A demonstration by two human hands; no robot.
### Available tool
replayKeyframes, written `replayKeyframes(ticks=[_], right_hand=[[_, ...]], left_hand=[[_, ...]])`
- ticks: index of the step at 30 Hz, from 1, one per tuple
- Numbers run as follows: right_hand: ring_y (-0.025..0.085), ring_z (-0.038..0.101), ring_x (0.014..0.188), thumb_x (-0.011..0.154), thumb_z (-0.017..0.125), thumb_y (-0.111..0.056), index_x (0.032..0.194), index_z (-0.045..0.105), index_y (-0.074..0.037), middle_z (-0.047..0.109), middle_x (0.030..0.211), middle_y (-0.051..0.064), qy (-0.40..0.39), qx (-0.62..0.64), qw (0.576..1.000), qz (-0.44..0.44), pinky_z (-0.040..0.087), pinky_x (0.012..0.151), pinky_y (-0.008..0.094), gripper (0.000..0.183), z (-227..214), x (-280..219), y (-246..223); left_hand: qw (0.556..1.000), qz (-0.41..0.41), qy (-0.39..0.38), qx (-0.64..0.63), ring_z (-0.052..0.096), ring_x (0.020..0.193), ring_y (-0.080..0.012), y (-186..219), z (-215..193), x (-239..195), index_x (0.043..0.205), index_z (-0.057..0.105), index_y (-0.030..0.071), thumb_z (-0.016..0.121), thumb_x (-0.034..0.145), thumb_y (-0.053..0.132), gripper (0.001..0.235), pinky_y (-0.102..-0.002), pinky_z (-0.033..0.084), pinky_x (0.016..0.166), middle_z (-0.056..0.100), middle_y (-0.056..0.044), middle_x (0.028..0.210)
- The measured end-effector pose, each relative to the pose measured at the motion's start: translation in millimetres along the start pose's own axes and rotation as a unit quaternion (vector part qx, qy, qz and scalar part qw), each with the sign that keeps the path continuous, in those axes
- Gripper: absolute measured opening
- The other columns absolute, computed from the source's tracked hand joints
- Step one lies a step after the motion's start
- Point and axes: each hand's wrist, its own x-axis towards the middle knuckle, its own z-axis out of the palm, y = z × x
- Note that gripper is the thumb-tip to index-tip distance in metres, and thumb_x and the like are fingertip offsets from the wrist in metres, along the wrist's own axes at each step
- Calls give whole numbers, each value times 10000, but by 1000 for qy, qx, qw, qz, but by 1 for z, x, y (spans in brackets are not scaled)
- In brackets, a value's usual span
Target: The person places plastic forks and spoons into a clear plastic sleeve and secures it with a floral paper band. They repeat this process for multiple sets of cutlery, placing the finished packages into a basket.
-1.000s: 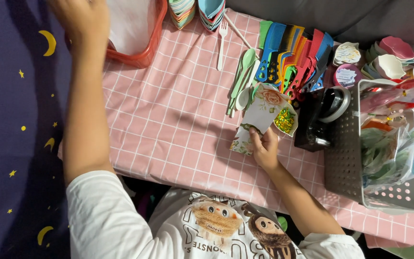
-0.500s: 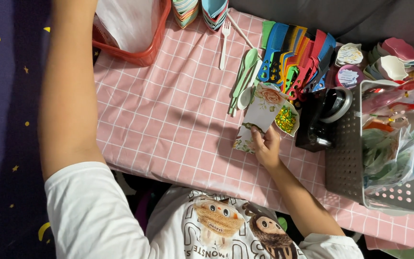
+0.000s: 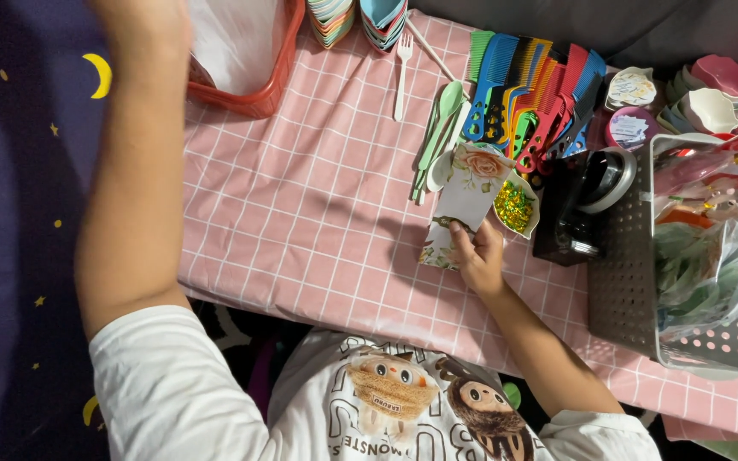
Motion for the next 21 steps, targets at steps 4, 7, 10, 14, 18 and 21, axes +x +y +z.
replayKeyframes(ticks=[4, 7, 10, 14, 18, 21], right_hand=[[75, 543, 687, 997, 638, -193, 942, 602, -60, 575, 760, -17, 51, 3, 996, 73, 426, 589, 235, 149, -2, -1, -12], [49, 488, 698, 1014, 627, -183, 858, 565, -81, 549, 729, -47, 76, 49, 995, 46, 397, 633, 237, 196, -9, 2, -14], [72, 536, 719, 1005, 612, -213, 812, 605, -66, 592, 757, -29, 82, 146, 985, 30, 426, 673, 247, 243, -19, -1, 6], [79, 288, 637, 1024, 494, -247, 668, 357, -149, 352, 673, -67, 11, 147, 989, -27, 223, 648, 262, 394, -10, 5, -33], [300, 574, 1204, 1018, 519, -285, 1250, 623, 25, 541, 1364, 164, -81, 214, 973, 29, 466, 1031, 397, 401, -9, -8, -21], [246, 521, 1242, 1022, 515, -239, 1176, 661, 1, 522, 1389, 120, -97, 183, 978, 34, 398, 1087, 371, 321, -10, -16, -9]], left_hand=[[994, -56, -1, -95, 675, 845, -197, 8, 22, -8, 893, 591, 142, 688, 878, 2, 171, -457, 626, 746, 618, -28, 874], [942, -184, -245, -133, 739, 960, -352, 34, 48, -56, 1194, 524, 62, 427, 1119, 173, 166, -401, 686, 748, 703, -223, 1110], [937, -226, -251, -83, 763, 884, -324, 13, 51, -75, 1208, 539, 76, 456, 1084, 231, 215, -354, 673, 646, 704, -207, 1138], [938, -253, -235, -35, 767, 932, -345, -13, 54, -95, 1236, 478, 111, 436, 1050, 303, 271, -348, 664, 664, 702, -226, 1190], [915, -306, -246, -90, 747, 961, -327, -32, 54, -110, 1225, 491, 115, 466, 1047, 260, 231, -382, 657, 695, 678, -228, 1224], [906, -316, -251, -123, 735, 1003, -342, -44, 53, -116, 1215, 484, 123, 451, 1061, 231, 191, -359, 639, 737, 660, -244, 1261]])
